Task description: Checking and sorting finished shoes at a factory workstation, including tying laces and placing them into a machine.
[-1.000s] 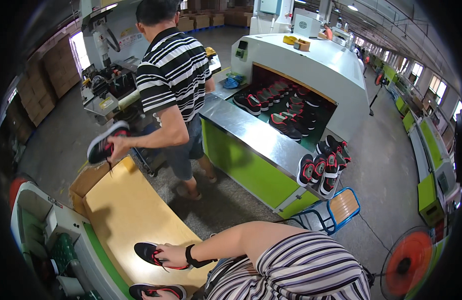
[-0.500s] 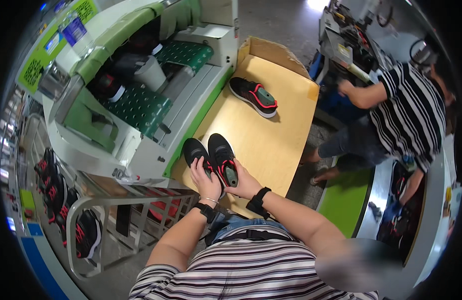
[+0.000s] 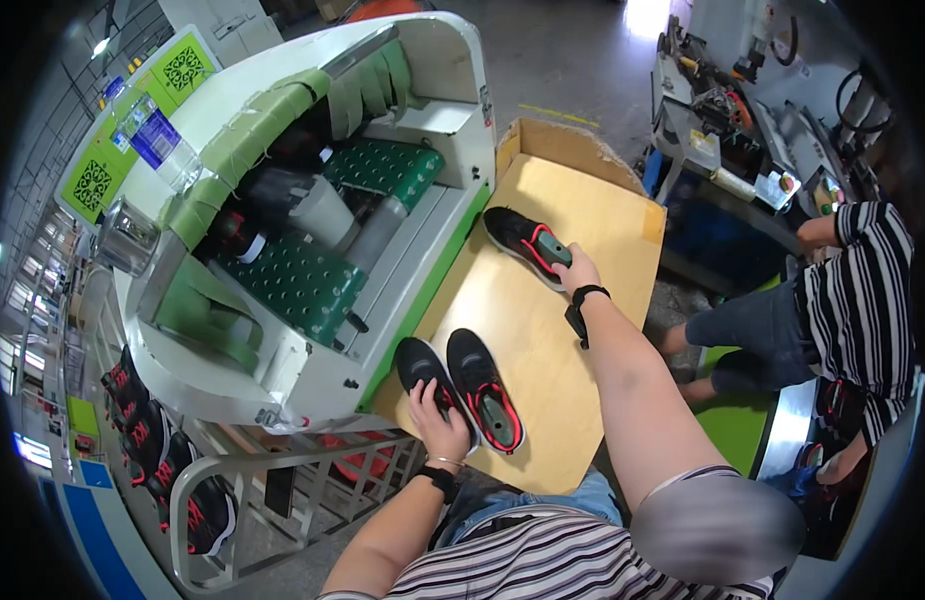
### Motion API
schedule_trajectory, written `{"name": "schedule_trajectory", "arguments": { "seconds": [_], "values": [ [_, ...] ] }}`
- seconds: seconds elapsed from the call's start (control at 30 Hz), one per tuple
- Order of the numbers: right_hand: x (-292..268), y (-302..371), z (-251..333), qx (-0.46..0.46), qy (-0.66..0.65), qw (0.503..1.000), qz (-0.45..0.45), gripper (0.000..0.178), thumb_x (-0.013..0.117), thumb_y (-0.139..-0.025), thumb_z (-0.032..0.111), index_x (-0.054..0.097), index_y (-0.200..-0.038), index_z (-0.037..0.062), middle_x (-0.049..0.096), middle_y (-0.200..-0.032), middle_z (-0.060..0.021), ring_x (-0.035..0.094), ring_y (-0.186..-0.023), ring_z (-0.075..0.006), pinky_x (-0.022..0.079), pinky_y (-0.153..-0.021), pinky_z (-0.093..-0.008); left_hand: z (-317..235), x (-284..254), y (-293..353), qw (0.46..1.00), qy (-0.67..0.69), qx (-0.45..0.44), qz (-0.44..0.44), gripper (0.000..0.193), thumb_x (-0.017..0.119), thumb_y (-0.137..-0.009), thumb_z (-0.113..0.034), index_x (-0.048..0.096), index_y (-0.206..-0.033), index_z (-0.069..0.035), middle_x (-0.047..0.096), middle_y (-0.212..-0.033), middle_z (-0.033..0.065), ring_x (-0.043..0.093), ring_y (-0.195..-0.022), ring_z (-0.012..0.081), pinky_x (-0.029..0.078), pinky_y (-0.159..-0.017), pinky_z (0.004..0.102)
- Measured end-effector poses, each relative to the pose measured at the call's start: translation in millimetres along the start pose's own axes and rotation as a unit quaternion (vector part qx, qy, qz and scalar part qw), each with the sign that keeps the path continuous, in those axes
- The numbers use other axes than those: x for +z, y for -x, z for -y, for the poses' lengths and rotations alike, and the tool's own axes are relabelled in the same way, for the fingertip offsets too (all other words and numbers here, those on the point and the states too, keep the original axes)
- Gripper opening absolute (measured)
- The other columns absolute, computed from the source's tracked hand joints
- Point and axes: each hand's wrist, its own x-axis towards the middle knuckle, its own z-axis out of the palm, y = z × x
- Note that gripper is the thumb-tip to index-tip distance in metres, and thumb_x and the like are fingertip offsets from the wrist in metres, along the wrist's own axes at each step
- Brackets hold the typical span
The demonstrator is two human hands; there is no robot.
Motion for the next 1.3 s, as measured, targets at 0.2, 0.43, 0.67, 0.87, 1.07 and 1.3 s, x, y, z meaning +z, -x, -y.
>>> {"name": "schedule_trajectory", "arguments": {
  "seconds": [0.2, 0.43, 0.67, 0.87, 1.07, 1.3],
  "values": [
    [16, 148, -40, -0.1, 0.075, 0.987, -0.096, 0.044, 0.075, -0.084, 0.03, 0.059, -0.116, 0.0035, 0.064, -0.104, -0.0234, 0.063, -0.099, -0.0441, 0.052, -0.087, -0.0489, -7, 1, 2, 1.0, 0.012, -0.009, 0.007, 0.059, 0.057, -0.08, 0.001, 0.048, -0.138, -0.003, 0.04, -0.145, 0.0248, 0.038, -0.135, 0.0455, 0.028, -0.116, 0.0522],
    [-58, 277, -31, -0.115, 0.124, 0.958, 0.231, 0.043, 0.062, -0.094, 0.05, 0.068, -0.099, 0.0072, 0.069, -0.096, -0.0175, 0.067, -0.088, -0.0368, 0.054, -0.076, -0.0481, -2, 0, 3, 1.0, 0.018, -0.01, 0.003, 0.06, 0.059, -0.079, -0.001, 0.049, -0.138, -0.006, 0.04, -0.146, 0.0232, 0.034, -0.138, 0.0471, 0.024, -0.116, 0.0565],
    [-15, 143, 27, -0.284, 0.075, 0.916, 0.273, 0.058, 0.074, -0.087, 0.025, 0.056, -0.141, 0.0125, 0.059, -0.125, -0.019, 0.059, -0.117, -0.0392, 0.048, -0.1, -0.0413, -1, 2, 1, 0.999, 0.027, -0.013, 0.011, 0.059, 0.059, -0.081, -0.003, 0.05, -0.138, -0.007, 0.04, -0.147, 0.0234, 0.033, -0.139, 0.0467, 0.024, -0.117, 0.0554],
    [19, 106, 36, -0.231, 0.218, 0.864, 0.39, 0.029, 0.075, -0.083, 0.017, 0.07, -0.108, 0.0036, 0.071, -0.105, -0.0189, 0.068, -0.097, -0.0378, 0.054, -0.089, -0.0418, -2, 0, -1, 0.999, 0.03, -0.008, 0.011, 0.059, 0.059, -0.08, -0.003, 0.05, -0.138, -0.007, 0.04, -0.147, 0.023, 0.033, -0.139, 0.0461, 0.025, -0.117, 0.0551],
    [-41, 206, 23, -0.091, -0.054, 0.948, 0.299, 0.025, 0.08, -0.08, 0.003, 0.061, -0.097, 0.0023, 0.062, -0.086, -0.0043, 0.064, -0.083, -0.0146, 0.053, -0.077, -0.0317, 1, 0, 6, 1.0, 0.013, -0.024, -0.005, 0.059, 0.059, -0.08, -0.002, 0.05, -0.138, -0.008, 0.041, -0.148, 0.022, 0.033, -0.14, 0.0456, 0.025, -0.117, 0.0552],
    [-28, 269, -8, -0.406, 0.132, 0.904, -0.006, 0.015, 0.072, -0.084, 0.008, 0.066, -0.099, 0.0071, 0.065, -0.098, -0.0094, 0.062, -0.09, -0.0301, 0.049, -0.087, -0.0452, 0, -1, 5, 0.999, -0.024, -0.025, 0.001, 0.059, 0.06, -0.081, -0.002, 0.049, -0.139, -0.008, 0.037, -0.15, 0.0232, 0.032, -0.14, 0.0464, 0.025, -0.116, 0.0572]
  ]
}}
